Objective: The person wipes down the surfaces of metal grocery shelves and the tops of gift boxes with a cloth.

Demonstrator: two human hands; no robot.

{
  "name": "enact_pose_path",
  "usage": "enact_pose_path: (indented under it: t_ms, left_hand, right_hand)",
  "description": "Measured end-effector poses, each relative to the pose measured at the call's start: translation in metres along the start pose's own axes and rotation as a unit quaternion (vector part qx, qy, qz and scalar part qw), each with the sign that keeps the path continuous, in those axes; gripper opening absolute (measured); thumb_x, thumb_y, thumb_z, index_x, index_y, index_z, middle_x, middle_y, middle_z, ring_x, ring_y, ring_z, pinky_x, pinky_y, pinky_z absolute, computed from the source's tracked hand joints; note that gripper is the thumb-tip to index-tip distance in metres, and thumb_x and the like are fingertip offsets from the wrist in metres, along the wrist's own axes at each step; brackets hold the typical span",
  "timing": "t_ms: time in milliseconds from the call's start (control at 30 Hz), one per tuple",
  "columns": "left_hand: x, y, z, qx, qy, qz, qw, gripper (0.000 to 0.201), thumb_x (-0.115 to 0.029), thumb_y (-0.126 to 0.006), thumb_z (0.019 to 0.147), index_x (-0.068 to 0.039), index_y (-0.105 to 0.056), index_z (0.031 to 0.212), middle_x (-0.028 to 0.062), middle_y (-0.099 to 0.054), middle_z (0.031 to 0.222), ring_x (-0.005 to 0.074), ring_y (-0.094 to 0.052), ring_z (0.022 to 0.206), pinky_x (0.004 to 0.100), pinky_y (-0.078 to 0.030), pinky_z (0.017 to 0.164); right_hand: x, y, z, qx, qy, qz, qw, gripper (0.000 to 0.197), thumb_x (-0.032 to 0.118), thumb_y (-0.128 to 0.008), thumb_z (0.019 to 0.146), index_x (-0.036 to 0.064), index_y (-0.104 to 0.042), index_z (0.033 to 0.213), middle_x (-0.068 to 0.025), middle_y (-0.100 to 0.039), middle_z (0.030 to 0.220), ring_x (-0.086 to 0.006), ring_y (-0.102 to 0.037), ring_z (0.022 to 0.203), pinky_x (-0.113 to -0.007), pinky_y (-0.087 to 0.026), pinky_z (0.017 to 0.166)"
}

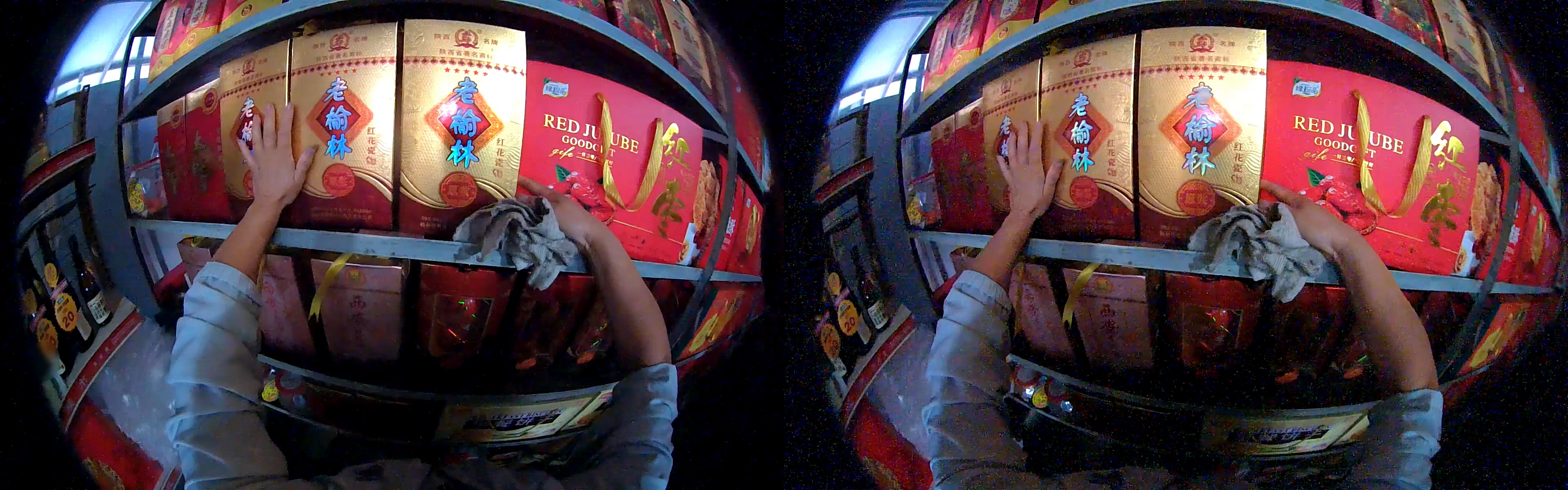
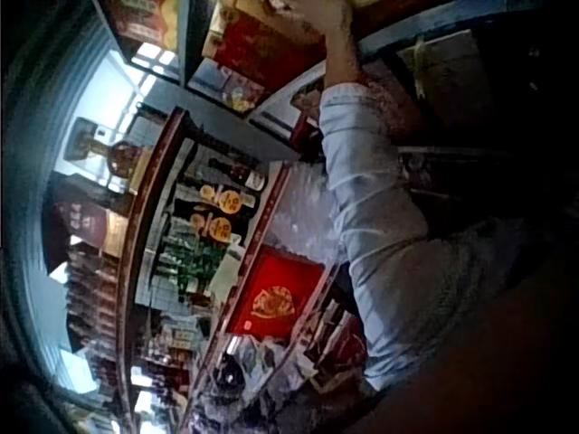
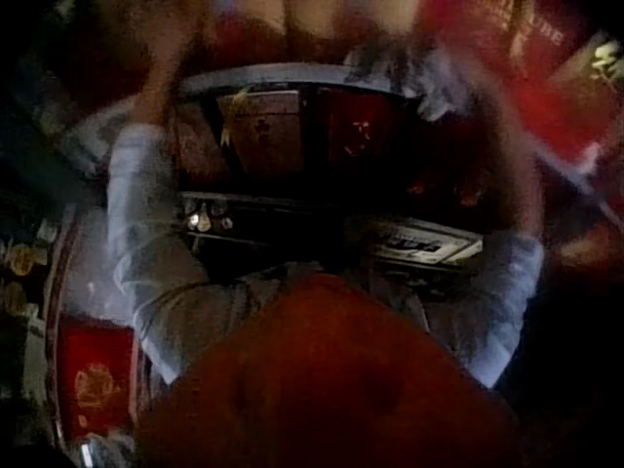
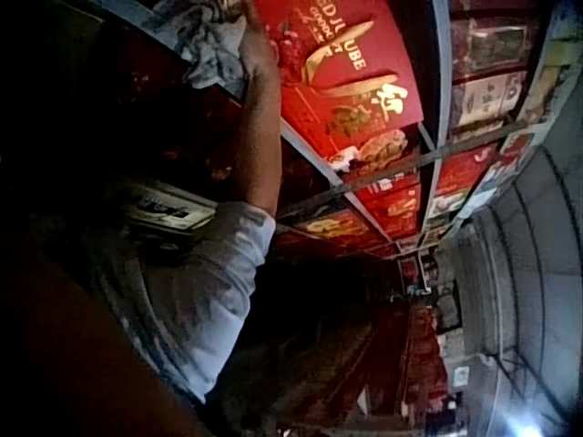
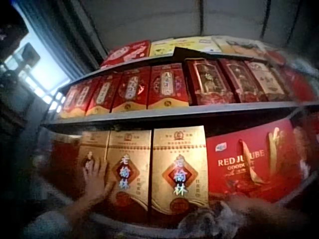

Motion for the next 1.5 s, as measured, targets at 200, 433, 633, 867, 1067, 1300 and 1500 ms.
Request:
enact_pose_path:
  t_ms: [200,433,633,867,1067,1300,1500]
  left_hand:
    - [0.003,-0.004,-0.001,-0.009,0.000,-0.016,1.000,0.068,-0.047,-0.045,0.077,-0.018,-0.020,0.133,0.0102,-0.014,0.138,0.0323,-0.013,0.126,0.0575,-0.007,0.096]
    - [0.004,-0.008,0.001,-0.015,-0.014,-0.022,1.000,0.067,-0.047,-0.044,0.078,-0.016,-0.020,0.133,0.0107,-0.016,0.137,0.0325,-0.013,0.125,0.0573,-0.008,0.096]
    - [-0.006,0.001,-0.001,-0.062,-0.047,-0.042,0.996,0.067,-0.044,-0.048,0.077,-0.013,-0.022,0.132,0.0126,-0.017,0.136,0.0331,-0.014,0.125,0.0542,-0.008,0.097]
    - [-0.130,0.058,-0.006,0.007,-0.205,-0.180,0.962,0.061,-0.034,-0.055,0.074,-0.010,-0.032,0.126,0.0142,-0.025,0.132,0.0345,-0.020,0.121,0.0506,-0.013,0.098]
    - [-0.205,0.072,-0.014,0.106,-0.219,-0.379,0.893,0.052,-0.022,-0.054,0.077,-0.006,-0.035,0.123,0.0180,-0.030,0.128,0.0345,-0.029,0.118,0.0378,-0.024,0.098]
    - [-0.304,0.085,-0.017,0.169,-0.098,-0.548,0.814,0.056,-0.033,-0.042,0.085,0.005,-0.028,0.124,0.0246,-0.028,0.128,0.0325,-0.026,0.122,0.0357,-0.021,0.100]
    - [-0.345,0.032,-0.003,0.181,0.006,-0.431,0.884,0.071,-0.042,-0.052,0.078,0.006,-0.027,0.124,0.0296,-0.025,0.127,0.0368,-0.023,0.122,0.0373,-0.020,0.100]
  right_hand:
    - [-0.019,0.012,0.016,0.026,0.001,0.035,0.999,0.045,0.016,-0.040,0.086,0.0082,-0.030,0.129,-0.0058,-0.054,0.106,-0.0121,-0.050,0.095,-0.023,-0.039,0.083]
    - [-0.024,0.025,0.016,-0.041,0.069,-0.139,0.987,0.046,0.024,-0.045,0.083,0.0101,-0.036,0.126,-0.0073,-0.055,0.107,-0.0144,-0.051,0.096,-0.026,-0.038,0.085]
    - [-0.025,0.024,0.018,-0.058,0.041,-0.102,0.992,0.038,0.026,-0.046,0.083,0.0075,-0.049,0.115,-0.0070,-0.056,0.105,-0.0138,-0.052,0.094,-0.025,-0.039,0.083]
    - [-0.041,0.039,0.018,-0.098,0.056,-0.008,0.994,0.034,0.029,-0.046,0.084,0.0030,-0.056,0.104,-0.0081,-0.059,0.098,-0.0139,-0.053,0.090,-0.026,-0.040,0.080]
    - [0.006,0.028,-0.033,-0.313,0.234,-0.174,0.904,0.029,0.026,-0.047,0.082,0.0011,-0.057,0.094,-0.0136,-0.060,0.079,-0.0217,-0.057,0.075,-0.031,-0.044,0.068]
    - [0.007,0.108,-0.133,-0.404,0.249,-0.248,0.845,0.028,0.026,-0.051,0.079,0.0033,-0.057,0.094,-0.0152,-0.061,0.083,-0.0261,-0.059,0.073,-0.032,-0.046,0.068]
    - [-0.029,0.200,-0.203,-0.425,0.123,-0.398,0.803,0.031,0.027,-0.051,0.078,0.0055,-0.056,0.099,-0.0192,-0.058,0.091,-0.0294,-0.059,0.081,-0.035,-0.045,0.073]
Point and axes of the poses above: each hand's wrist, its own z-axis towards the middle knuckle, its own y-axis out of the back of the hand, x = y × z, the point moved 4 cm from there along z, towards the middle knuckle
